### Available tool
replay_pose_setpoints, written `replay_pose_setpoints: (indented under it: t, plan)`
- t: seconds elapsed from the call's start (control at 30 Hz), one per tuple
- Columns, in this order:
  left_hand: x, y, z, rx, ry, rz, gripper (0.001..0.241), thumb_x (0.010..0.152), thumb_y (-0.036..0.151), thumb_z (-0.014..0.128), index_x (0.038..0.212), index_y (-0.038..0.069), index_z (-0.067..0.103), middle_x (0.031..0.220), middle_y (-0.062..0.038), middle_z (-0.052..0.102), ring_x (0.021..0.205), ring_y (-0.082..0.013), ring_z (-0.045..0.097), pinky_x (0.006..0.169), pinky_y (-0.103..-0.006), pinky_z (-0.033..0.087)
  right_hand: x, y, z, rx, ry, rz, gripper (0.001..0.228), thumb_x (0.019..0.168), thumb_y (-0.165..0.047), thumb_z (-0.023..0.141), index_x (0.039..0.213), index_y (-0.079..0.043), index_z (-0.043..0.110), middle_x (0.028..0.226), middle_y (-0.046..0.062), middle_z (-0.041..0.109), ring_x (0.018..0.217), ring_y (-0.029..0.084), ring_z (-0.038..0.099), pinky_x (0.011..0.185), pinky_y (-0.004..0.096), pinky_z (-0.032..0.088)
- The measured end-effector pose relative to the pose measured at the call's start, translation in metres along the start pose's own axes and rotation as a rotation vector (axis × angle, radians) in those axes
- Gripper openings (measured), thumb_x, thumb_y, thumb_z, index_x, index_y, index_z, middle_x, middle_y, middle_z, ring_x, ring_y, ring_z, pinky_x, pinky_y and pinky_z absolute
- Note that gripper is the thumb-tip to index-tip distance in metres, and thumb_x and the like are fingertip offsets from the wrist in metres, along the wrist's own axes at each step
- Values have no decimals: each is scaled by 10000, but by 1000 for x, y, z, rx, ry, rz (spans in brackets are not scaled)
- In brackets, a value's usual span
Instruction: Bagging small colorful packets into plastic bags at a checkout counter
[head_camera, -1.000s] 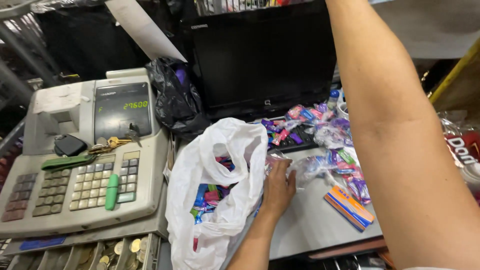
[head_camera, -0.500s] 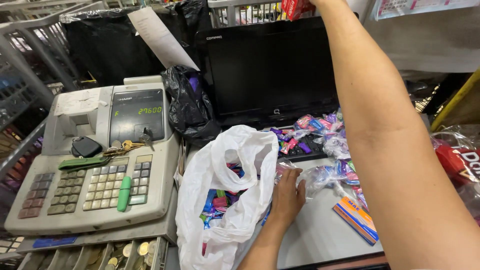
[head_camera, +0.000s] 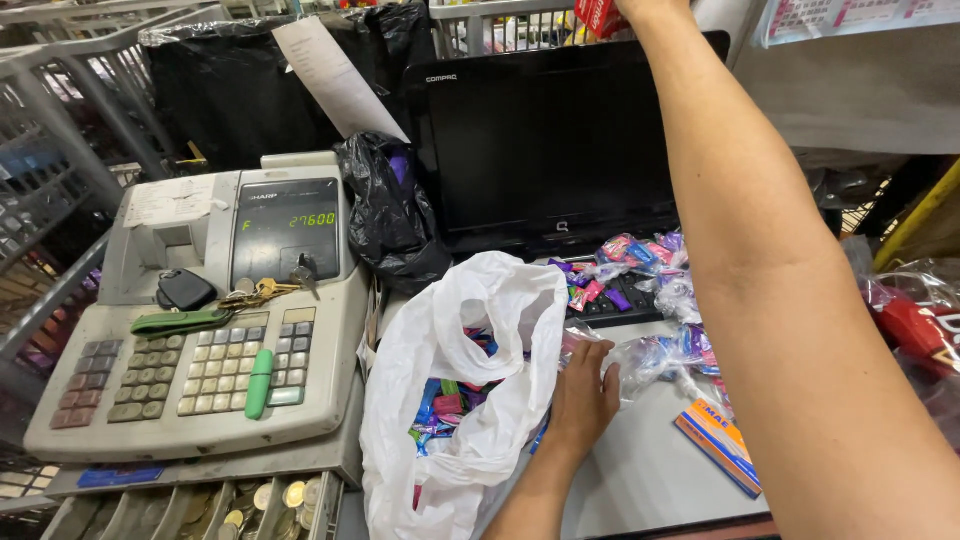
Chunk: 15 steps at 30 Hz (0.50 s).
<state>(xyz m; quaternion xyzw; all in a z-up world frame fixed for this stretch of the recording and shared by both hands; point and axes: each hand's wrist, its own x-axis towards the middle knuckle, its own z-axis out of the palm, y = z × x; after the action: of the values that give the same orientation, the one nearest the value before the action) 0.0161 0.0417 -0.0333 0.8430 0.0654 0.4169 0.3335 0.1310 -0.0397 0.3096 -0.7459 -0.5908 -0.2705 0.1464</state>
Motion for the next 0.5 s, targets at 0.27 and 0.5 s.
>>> replay_pose_setpoints:
  t: [0.27,0.5]
  plan:
    - [-1,3,-5,-12,-13,17,285,929,34,687,1208,36,625,1019,-147,637,893,-367,744,654,-379,644,-31,-16,19,-22,-73,-110,253,817,-310,760,993,-127,765,944,107,751,835,310,708,751,458,541]
    - [1,8,-10,63,-49,13,273,947,59,683,1214,21,643,1030,-148,651,902,-342,753,740,-359,633,-45,-29,33,-42,-138,-211,241,822,-288,734,996,-125,768,938,112,752,830,316,708,753,462,541]
